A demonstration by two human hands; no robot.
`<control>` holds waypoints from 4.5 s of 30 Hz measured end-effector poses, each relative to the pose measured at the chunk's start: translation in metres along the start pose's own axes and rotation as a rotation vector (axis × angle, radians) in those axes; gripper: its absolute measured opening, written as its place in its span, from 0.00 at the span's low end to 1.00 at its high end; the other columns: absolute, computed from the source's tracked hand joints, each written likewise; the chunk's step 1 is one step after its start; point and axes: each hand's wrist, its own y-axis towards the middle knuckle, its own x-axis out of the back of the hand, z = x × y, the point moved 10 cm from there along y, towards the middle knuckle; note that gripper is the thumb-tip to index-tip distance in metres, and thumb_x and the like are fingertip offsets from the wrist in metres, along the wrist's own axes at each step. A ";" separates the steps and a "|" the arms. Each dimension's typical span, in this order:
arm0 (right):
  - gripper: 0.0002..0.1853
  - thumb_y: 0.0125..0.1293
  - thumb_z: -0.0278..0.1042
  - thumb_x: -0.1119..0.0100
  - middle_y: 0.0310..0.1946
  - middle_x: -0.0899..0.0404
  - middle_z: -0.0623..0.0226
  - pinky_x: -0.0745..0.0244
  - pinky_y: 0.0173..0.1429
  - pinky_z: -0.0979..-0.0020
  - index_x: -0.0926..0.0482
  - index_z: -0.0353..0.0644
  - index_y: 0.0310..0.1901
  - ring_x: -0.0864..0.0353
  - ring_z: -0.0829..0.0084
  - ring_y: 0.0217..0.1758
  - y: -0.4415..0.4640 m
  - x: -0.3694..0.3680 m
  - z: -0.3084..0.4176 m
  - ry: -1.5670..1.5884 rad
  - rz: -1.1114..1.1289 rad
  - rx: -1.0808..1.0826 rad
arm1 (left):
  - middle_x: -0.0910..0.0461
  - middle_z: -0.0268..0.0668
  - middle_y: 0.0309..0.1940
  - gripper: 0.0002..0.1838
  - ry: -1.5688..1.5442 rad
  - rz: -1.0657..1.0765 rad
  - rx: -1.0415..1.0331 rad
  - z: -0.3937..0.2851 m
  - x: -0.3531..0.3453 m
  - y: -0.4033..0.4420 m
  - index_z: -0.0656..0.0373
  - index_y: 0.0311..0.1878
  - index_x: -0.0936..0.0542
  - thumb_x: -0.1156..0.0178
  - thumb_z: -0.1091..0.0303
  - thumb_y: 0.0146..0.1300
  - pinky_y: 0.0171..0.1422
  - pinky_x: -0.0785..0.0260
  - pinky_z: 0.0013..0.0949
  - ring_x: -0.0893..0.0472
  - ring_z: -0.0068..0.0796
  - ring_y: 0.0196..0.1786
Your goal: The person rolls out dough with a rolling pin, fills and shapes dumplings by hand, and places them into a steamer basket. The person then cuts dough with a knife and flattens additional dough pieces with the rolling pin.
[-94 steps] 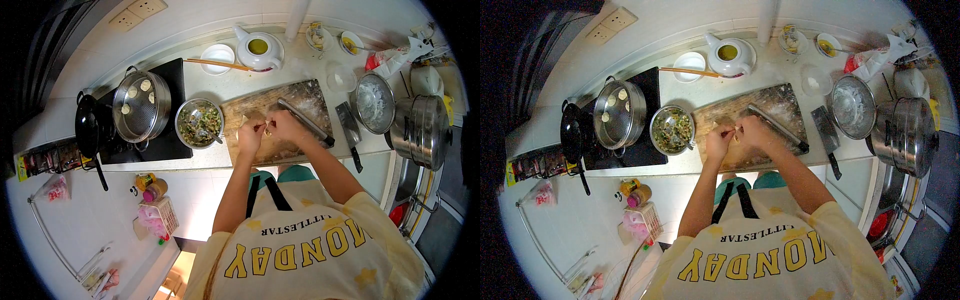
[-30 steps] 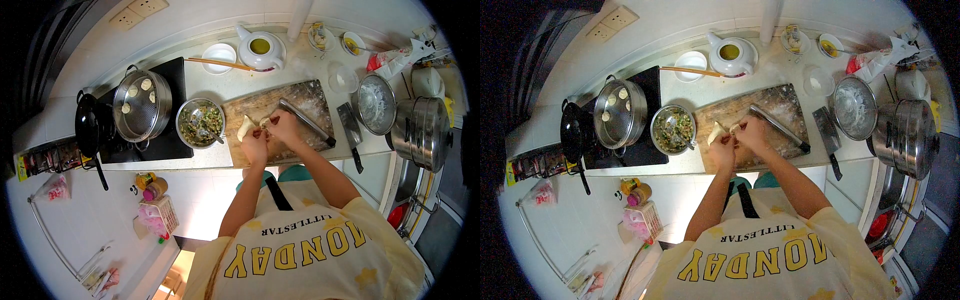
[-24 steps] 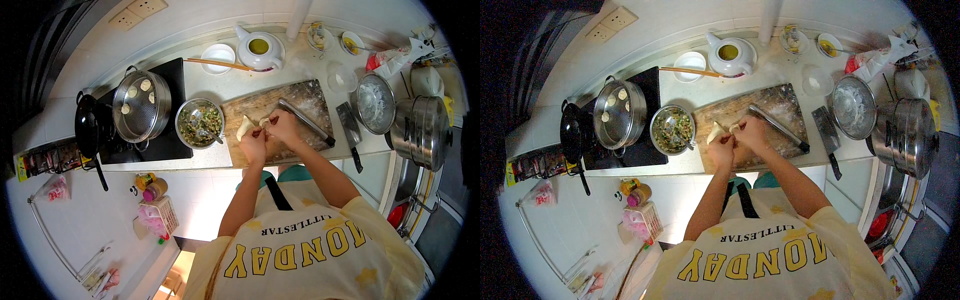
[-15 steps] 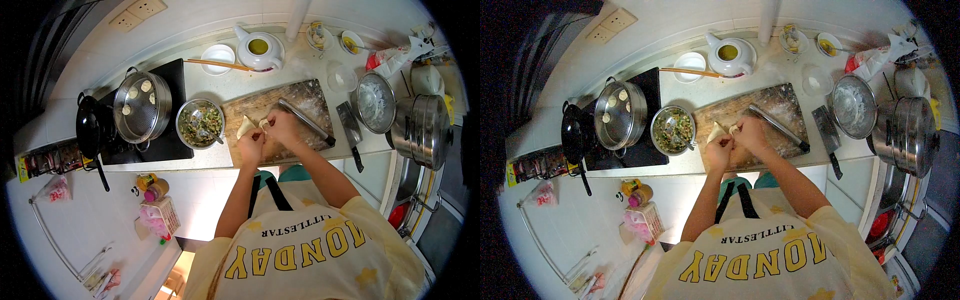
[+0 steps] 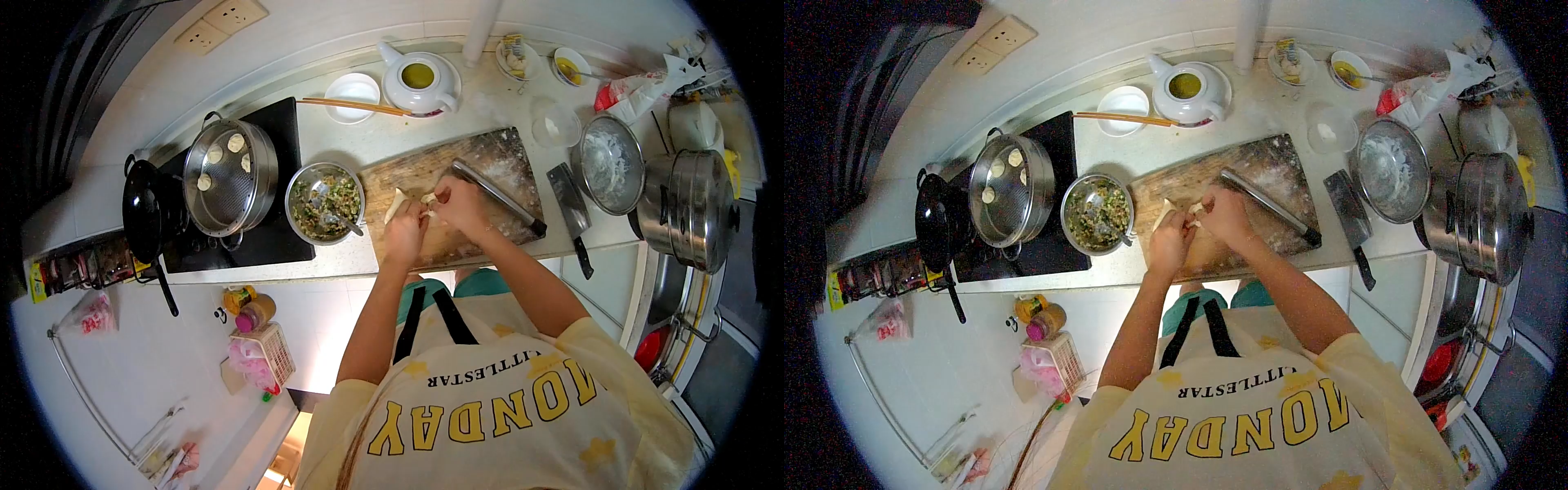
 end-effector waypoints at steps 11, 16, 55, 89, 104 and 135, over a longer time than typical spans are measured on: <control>0.08 0.51 0.31 0.30 0.33 0.17 0.55 0.24 0.44 0.56 0.15 0.42 0.34 0.18 0.53 0.40 0.000 0.006 0.040 -0.174 0.125 0.158 | 0.19 0.46 0.38 0.09 0.108 0.130 -0.262 -0.024 0.014 0.010 0.59 0.44 0.23 0.37 0.72 0.62 0.44 0.25 0.48 0.18 0.52 0.41; 0.08 0.51 0.30 0.31 0.31 0.17 0.56 0.23 0.43 0.58 0.16 0.40 0.33 0.17 0.56 0.37 0.001 0.004 0.034 -0.071 0.125 0.171 | 0.20 0.48 0.34 0.11 0.047 0.063 -0.119 -0.008 0.021 0.019 0.60 0.45 0.23 0.35 0.72 0.60 0.43 0.26 0.47 0.18 0.52 0.39; 0.07 0.50 0.29 0.36 0.30 0.17 0.53 0.22 0.44 0.55 0.14 0.41 0.33 0.18 0.51 0.36 0.008 -0.004 0.036 -0.066 0.218 0.303 | 0.22 0.42 0.39 0.05 0.200 0.020 -0.344 -0.016 0.010 0.014 0.59 0.39 0.22 0.40 0.69 0.62 0.46 0.24 0.43 0.20 0.44 0.46; 0.11 0.62 0.32 0.33 0.26 0.17 0.61 0.22 0.33 0.69 0.18 0.34 0.41 0.16 0.71 0.27 -0.011 0.005 -0.013 0.340 -0.015 0.062 | 0.21 0.46 0.41 0.13 0.036 0.106 -0.074 -0.011 -0.006 0.015 0.61 0.44 0.20 0.32 0.68 0.56 0.45 0.24 0.46 0.19 0.50 0.40; 0.29 0.77 0.61 0.63 0.28 0.22 0.66 0.37 0.22 0.72 0.24 0.42 0.41 0.29 0.77 0.21 -0.066 0.006 0.051 0.943 0.379 -0.378 | 0.19 0.40 0.38 0.19 -0.303 0.104 -0.149 -0.121 0.103 -0.004 0.63 0.49 0.16 0.28 0.79 0.51 0.43 0.21 0.29 0.16 0.28 0.37; 0.25 0.80 0.52 0.65 0.21 0.30 0.74 0.44 0.19 0.81 0.28 0.40 0.36 0.34 0.86 0.19 -0.122 0.127 0.250 1.115 0.133 0.167 | 0.16 0.41 0.35 0.21 -0.105 -0.228 -0.679 -0.279 0.276 -0.065 0.67 0.45 0.17 0.23 0.77 0.45 0.40 0.25 0.28 0.18 0.29 0.36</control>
